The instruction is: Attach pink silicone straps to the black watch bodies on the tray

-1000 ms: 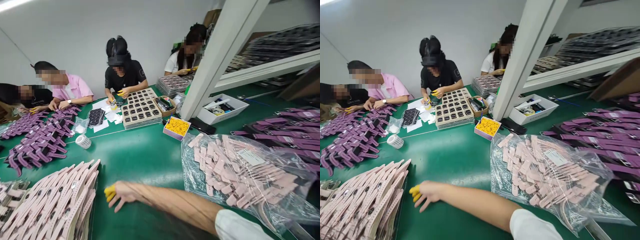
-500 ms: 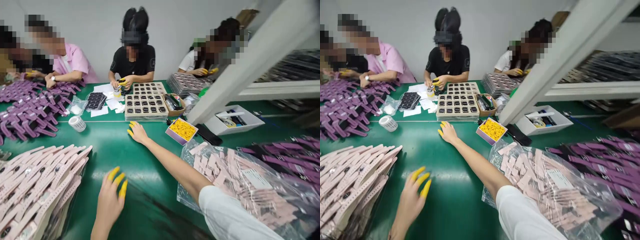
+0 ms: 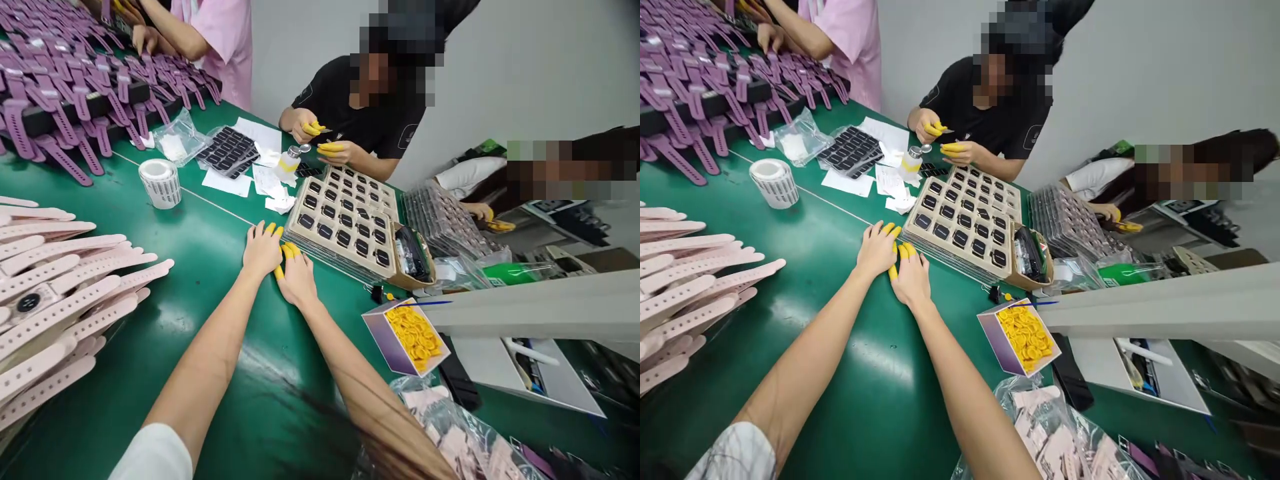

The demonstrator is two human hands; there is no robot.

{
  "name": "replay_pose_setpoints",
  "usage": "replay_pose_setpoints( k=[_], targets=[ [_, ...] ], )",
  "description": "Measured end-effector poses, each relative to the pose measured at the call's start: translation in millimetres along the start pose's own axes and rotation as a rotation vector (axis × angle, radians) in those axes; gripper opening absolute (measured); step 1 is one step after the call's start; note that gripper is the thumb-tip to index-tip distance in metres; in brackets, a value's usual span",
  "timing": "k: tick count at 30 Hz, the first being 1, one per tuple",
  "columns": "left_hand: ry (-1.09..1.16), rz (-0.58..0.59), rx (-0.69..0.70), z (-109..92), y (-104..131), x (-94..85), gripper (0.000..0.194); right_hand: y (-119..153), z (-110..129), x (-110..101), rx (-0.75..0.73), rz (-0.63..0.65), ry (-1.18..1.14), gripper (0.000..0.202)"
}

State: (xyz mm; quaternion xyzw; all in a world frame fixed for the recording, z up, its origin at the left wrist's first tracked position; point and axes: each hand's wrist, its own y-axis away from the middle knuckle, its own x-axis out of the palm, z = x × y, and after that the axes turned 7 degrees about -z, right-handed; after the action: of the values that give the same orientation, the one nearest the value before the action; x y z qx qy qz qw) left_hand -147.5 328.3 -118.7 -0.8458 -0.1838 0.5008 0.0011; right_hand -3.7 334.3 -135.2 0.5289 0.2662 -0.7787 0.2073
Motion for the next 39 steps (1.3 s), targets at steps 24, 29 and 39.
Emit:
replay_pose_setpoints(
  k=[24, 29, 39],
  targets=[
    [0.368, 0.043, 0.004, 10, -1, 14.8, 0.059, -16, -66, -65, 0.297, -0.135, 0.39, 0.034],
    [0.51, -0.032, -0.132, 16, -10, 16.8, 0.074, -16, -47, -57, 0.303, -0.149, 0.34, 0.033],
    [0.78, -0.168, -0.249, 22, -15, 10.2, 0.082, -17, -5, -52, 0.307, -0.115, 0.194, 0.035]
  ],
)
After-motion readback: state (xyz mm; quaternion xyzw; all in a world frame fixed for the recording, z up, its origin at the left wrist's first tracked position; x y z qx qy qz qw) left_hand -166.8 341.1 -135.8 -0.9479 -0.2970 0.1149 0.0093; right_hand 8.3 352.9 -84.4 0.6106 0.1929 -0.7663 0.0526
